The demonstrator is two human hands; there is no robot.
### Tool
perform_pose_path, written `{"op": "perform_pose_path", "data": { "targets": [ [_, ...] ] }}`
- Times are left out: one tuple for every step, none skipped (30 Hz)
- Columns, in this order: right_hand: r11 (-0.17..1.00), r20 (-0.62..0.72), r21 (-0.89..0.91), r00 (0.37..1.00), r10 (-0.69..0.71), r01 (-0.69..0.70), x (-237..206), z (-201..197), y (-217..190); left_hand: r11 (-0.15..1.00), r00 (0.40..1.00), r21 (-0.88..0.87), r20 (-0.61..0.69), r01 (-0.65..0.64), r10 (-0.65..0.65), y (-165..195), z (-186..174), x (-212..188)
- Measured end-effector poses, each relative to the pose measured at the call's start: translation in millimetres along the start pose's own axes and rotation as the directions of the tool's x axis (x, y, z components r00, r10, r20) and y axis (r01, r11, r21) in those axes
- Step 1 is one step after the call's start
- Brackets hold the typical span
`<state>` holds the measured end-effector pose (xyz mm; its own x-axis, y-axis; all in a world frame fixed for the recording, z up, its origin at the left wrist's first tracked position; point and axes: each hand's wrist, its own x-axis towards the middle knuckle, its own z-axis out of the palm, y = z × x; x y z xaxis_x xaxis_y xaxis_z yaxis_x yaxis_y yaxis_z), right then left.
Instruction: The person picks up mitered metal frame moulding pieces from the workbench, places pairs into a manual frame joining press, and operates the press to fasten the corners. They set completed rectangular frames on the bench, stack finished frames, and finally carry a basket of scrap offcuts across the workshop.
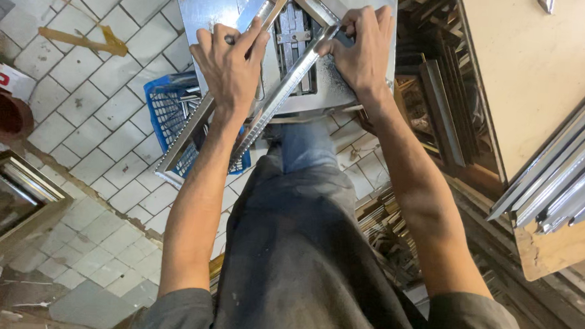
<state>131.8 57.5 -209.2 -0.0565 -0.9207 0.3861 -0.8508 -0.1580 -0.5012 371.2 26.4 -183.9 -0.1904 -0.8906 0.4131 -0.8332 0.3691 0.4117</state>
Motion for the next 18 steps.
{"op": "perform_pose_path", "data": {
  "targets": [
    [0.999, 0.018, -0.022, 0.999, -0.034, 0.034, 0.0, 0.2, 0.4, 1.000, 1.000, -0.007, 0.015, 0.018, -0.018, -1.6, 1.4, 0.2],
    [0.996, 0.030, -0.043, 0.997, -0.074, 0.075, 0.1, -0.1, 0.7, 1.000, 0.999, 0.008, 0.026, 0.030, -0.030, -2.7, 2.8, 0.7],
    [0.993, 0.036, -0.062, 0.995, -0.096, 0.098, 0.5, -0.7, 0.5, 0.999, 0.999, 0.028, 0.031, 0.039, -0.040, -3.7, 3.8, 1.7],
    [0.989, 0.034, -0.080, 0.992, -0.120, 0.122, 0.9, -1.5, -0.5, 0.998, 0.999, 0.049, 0.031, 0.042, -0.044, -4.5, 4.6, 3.0],
    [0.985, 0.032, -0.103, 0.991, -0.133, 0.136, 2.1, -2.7, -1.9, 0.998, 0.999, 0.056, 0.016, 0.038, -0.039, -4.8, 5.1, 4.9],
    [0.987, 0.036, -0.119, 0.994, -0.105, 0.109, 3.2, -3.8, -4.0, 0.998, 0.999, 0.055, 0.032, 0.039, -0.041, -4.4, 4.7, 5.3],
    [0.987, 0.052, -0.138, 0.996, -0.072, 0.078, 4.5, -5.8, -6.8, 0.998, 0.997, 0.048, 0.058, 0.047, -0.050, -3.3, 4.4, 6.2],
    [0.985, 0.051, -0.161, 0.997, -0.059, 0.067, 7.8, -6.6, -9.0, 0.997, 0.996, 0.049, 0.074, 0.054, -0.058, -2.6, 3.4, 7.1],
    [0.985, 0.045, -0.154, 0.996, -0.076, 0.082, 11.4, -8.6, -11.3, 0.997, 0.996, 0.052, 0.061, 0.059, -0.062, -1.1, 2.4, 8.8],
    [0.984, 0.032, -0.146, 0.995, -0.096, 0.100, 15.4, -9.3, -13.8, 0.997, 0.997, 0.059, 0.042, 0.058, -0.061, -0.8, 1.1, 10.8],
    [0.985, 0.023, -0.136, 0.994, -0.108, 0.110, 19.4, -10.7, -15.6, 0.997, 0.999, 0.067, 0.026, 0.038, -0.040, 0.0, 0.8, 13.4],
    [0.986, 0.034, -0.138, 0.995, -0.090, 0.094, 22.5, -11.8, -17.2, 0.997, 0.999, 0.075, 0.028, 0.025, -0.027, 0.4, 0.0, 14.6],
    [0.988, 0.056, -0.137, 0.996, -0.069, 0.076, 25.2, -13.5, -19.7, 0.996, 0.999, 0.085, 0.041, 0.020, -0.023, 0.4, -0.1, 15.9],
    [0.989, 0.074, -0.133, 0.995, -0.061, 0.070, 26.4, -15.3, -21.8, 0.997, 0.997, 0.062, 0.063, 0.037, -0.041, 0.6, -0.4, 17.3],
    [0.980, 0.079, -0.169, 0.992, -0.098, 0.110, 25.3, -15.7, -21.8, 0.998, 0.997, 0.039, 0.054, 0.046, -0.048, 0.0, -1.5, 17.8],
    [0.967, 0.083, -0.203, 0.987, -0.137, 0.151, 22.6, -17.0, -22.4, 0.998, 0.998, 0.017, 0.042, 0.055, -0.055, 0.4, -4.4, 16.9],
    [0.959, 0.110, -0.228, 0.983, -0.145, 0.167, 18.6, -18.6, -24.6, 0.999, 0.998, -0.007, 0.036, 0.049, -0.049, -2.3, -8.9, 11.2],
    [0.964, 0.150, -0.214, 0.981, -0.127, 0.157, 13.7, -20.4, -26.7, 0.998, 0.997, -0.041, 0.059, 0.044, -0.042, -3.4, -17.4, 3.6]
  ]
}}
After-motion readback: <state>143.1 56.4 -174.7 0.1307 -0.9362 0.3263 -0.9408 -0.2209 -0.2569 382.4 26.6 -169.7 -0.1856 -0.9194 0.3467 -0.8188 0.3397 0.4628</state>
